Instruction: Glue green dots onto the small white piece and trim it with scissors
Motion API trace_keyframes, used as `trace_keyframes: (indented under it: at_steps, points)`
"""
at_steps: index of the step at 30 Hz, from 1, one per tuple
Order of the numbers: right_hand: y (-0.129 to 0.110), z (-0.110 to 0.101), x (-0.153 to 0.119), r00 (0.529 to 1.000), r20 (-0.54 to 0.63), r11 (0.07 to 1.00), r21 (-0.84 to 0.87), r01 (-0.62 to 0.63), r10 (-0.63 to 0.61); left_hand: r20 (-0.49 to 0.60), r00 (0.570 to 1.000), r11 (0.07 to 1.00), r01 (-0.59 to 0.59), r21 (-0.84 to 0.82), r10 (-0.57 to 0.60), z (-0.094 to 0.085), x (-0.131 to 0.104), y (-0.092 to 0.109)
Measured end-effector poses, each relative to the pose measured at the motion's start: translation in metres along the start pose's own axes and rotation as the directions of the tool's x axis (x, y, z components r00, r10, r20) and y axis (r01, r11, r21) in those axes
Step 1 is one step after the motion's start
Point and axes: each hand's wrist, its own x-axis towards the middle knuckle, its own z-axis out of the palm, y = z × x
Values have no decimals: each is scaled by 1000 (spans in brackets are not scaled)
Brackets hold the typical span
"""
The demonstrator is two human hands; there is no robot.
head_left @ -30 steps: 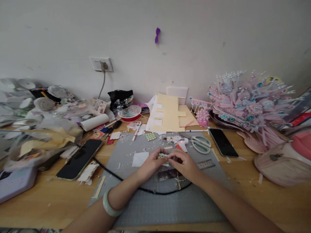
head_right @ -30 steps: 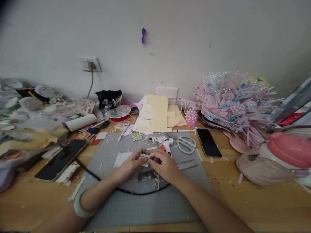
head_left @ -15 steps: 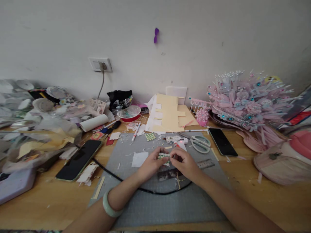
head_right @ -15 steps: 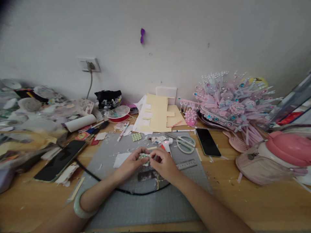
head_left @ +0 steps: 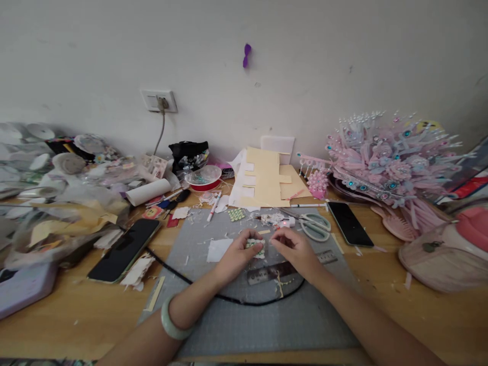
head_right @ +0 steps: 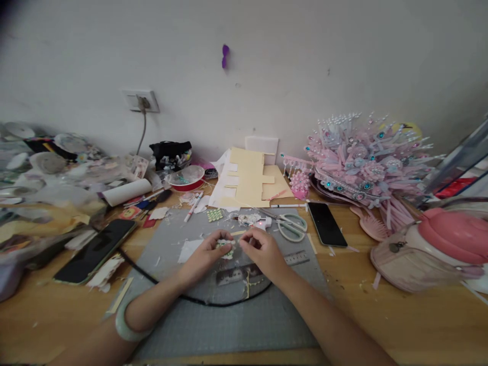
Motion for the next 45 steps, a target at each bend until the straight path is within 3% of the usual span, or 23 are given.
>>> trace_keyframes:
  at_steps: [4,14,23,27,31,35,39,45]
  points:
    - [-7,3,-3,997,69,998,-57,25,-21,-7,999,997,-47,56,48,0,0,-2]
    - [-1,6,-3,994,111,992,-124,2,12,-51,988,969,-129,213,142,2,1,-7]
    - [1,6,-2,998,5,955,-291,63,-65,-49,987,959,-133,252,150,4,3,-6]
    - [4,-4,2,994,-105,984,-178,-24,6,-80,992,963,-77,258,101,0,5,-4]
    - [2,-6,1,998,-62,999,-41,5,-7,-92,992,962,-60,265,87,-3,6,-4]
    - [-1,-4,-1,996,-6,989,-121,90,-92,-74,997,974,-3,226,20,-3,6,-8]
    - [0,-6,0,999,35,987,-156,23,-18,-56,998,985,-28,171,38,-3,6,-12]
    - [0,-9,-2,999,51,974,-225,1,11,-60,997,997,-60,-47,58,-3,9,-14]
